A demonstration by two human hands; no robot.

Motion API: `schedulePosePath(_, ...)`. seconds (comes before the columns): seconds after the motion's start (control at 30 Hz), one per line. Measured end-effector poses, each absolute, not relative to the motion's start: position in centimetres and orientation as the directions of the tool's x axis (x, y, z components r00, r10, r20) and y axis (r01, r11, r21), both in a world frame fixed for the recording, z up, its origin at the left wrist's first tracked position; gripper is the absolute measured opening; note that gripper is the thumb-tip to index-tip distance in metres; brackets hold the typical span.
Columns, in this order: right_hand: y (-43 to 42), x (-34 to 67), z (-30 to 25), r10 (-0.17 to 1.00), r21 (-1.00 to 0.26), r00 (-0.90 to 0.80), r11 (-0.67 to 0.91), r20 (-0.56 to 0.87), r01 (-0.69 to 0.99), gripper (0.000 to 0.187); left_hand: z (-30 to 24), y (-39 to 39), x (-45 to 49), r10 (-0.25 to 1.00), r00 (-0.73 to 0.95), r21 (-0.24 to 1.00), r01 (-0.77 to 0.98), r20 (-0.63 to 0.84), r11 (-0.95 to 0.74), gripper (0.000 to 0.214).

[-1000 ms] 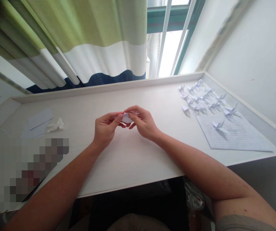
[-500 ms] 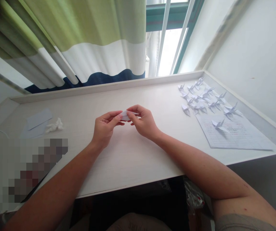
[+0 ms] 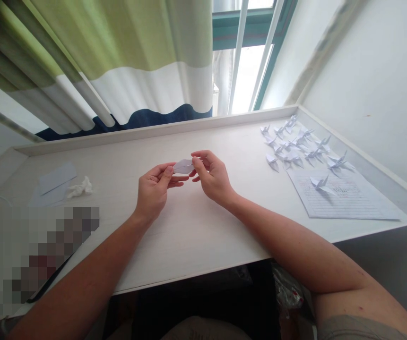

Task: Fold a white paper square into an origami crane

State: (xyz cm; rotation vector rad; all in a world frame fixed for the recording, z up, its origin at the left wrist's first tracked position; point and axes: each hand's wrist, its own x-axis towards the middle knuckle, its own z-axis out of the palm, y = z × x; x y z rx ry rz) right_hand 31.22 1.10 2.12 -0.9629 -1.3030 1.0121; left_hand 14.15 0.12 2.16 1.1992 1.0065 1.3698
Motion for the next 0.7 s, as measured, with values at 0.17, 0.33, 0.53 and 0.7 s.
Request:
schedulePosePath(0.17,1.32,31.06,1.97,0.962,-0.961,-0.033,0.269,0.271,-0.056,0.050,2.04,-0.16,14.56,0.990,0.022,0.974,-0.182,0.138,-0.132,0.044)
schedulePosePath(0.33,1.50,31.46,1.92,0.956,-0.956,-0.006,0.294,0.294,0.003,0.052,2.25,-0.22,14.35,0.992,0.109,0.979,-0.202,0.058,-0.035,0.053)
schedulePosePath(0.53,0.97,31.68,2.18,0.933,-0.920,-0.026,0.357,0.358,0.163,0.053,2.39,-0.21,14.07,0.980,0.190,0.990,-0.135,0.064,-0.039,0.067)
schedulePosePath(0.7,0.76,31.57,2.39,0.937,-0.929,-0.107,0.344,0.332,0.132,0.054,2.31,-0.48,14.22,0.957,0.275,0.995,-0.034,0.095,-0.089,0.046)
